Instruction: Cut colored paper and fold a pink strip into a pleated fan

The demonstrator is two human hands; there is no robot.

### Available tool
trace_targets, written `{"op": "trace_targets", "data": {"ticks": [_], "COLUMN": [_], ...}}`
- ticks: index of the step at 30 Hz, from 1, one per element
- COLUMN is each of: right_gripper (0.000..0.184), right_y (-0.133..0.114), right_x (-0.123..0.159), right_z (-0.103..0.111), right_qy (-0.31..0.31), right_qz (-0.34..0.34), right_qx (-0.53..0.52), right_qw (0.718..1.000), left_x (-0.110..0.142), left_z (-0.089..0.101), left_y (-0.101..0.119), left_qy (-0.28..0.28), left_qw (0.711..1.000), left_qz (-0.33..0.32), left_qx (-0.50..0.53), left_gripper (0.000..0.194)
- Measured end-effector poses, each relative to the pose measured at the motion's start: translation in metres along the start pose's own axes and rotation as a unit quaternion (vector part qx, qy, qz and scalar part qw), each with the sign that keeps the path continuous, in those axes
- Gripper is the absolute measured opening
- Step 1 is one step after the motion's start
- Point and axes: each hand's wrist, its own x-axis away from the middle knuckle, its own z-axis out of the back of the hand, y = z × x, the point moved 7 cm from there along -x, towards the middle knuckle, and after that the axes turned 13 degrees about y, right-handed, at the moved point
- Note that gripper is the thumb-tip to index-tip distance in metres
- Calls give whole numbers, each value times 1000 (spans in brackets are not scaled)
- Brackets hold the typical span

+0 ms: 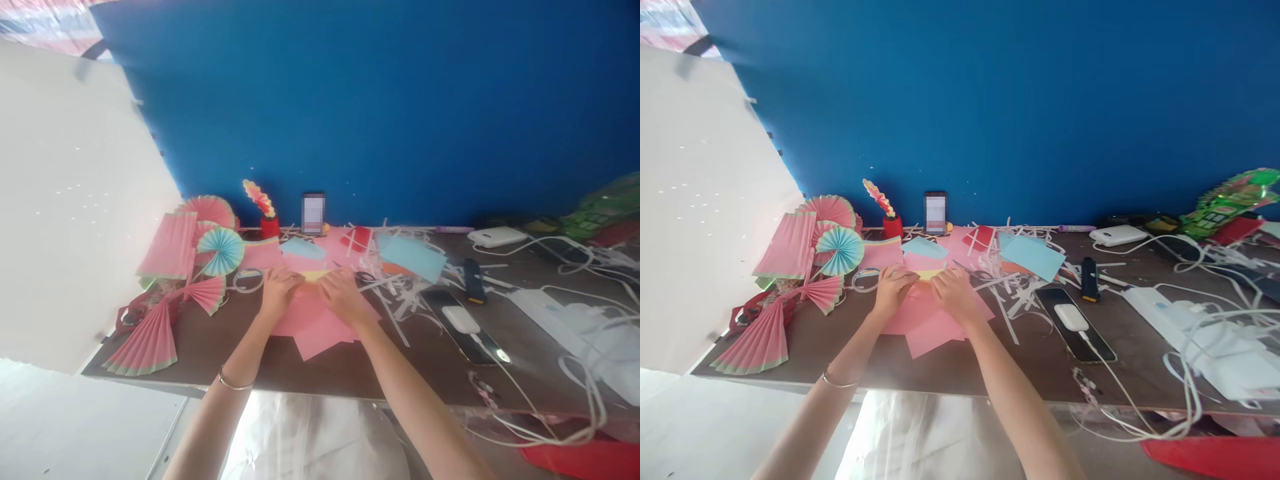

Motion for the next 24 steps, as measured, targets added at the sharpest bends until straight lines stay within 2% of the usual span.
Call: {"op": "trace_targets", "data": {"ticks": [4, 7, 10, 12, 15, 20, 24], "right_gripper": [28, 27, 28, 30, 28, 29, 33], "right_y": [10, 25, 52, 63, 52, 10, 7], "right_x": [2, 7, 12, 15, 12, 3, 2], "right_z": [1, 1, 4, 10, 11, -1, -5], "right_qy": [32, 39, 67, 107, 128, 48, 16], "right_qz": [13, 13, -36, -82, -96, -60, -45], "right_qx": [22, 33, 51, 57, 9, -51, -43], "right_qw": [999, 999, 996, 989, 987, 996, 998], "left_x": [-2, -4, -5, -5, -4, -2, -1], "left_z": [3, 10, 23, 27, 23, 11, 7], "left_y": [-4, -14, -35, -44, -42, -26, -23], "left_qy": [1, 17, 70, 85, 76, 59, 36], "left_qw": [1000, 1000, 996, 994, 996, 996, 994], "left_qz": [-14, 1, 46, 61, 45, 10, -6], "left_qx": [1, 8, 10, 14, 26, 62, 101], "left_gripper": [19, 20, 20, 19, 16, 17, 18]}}
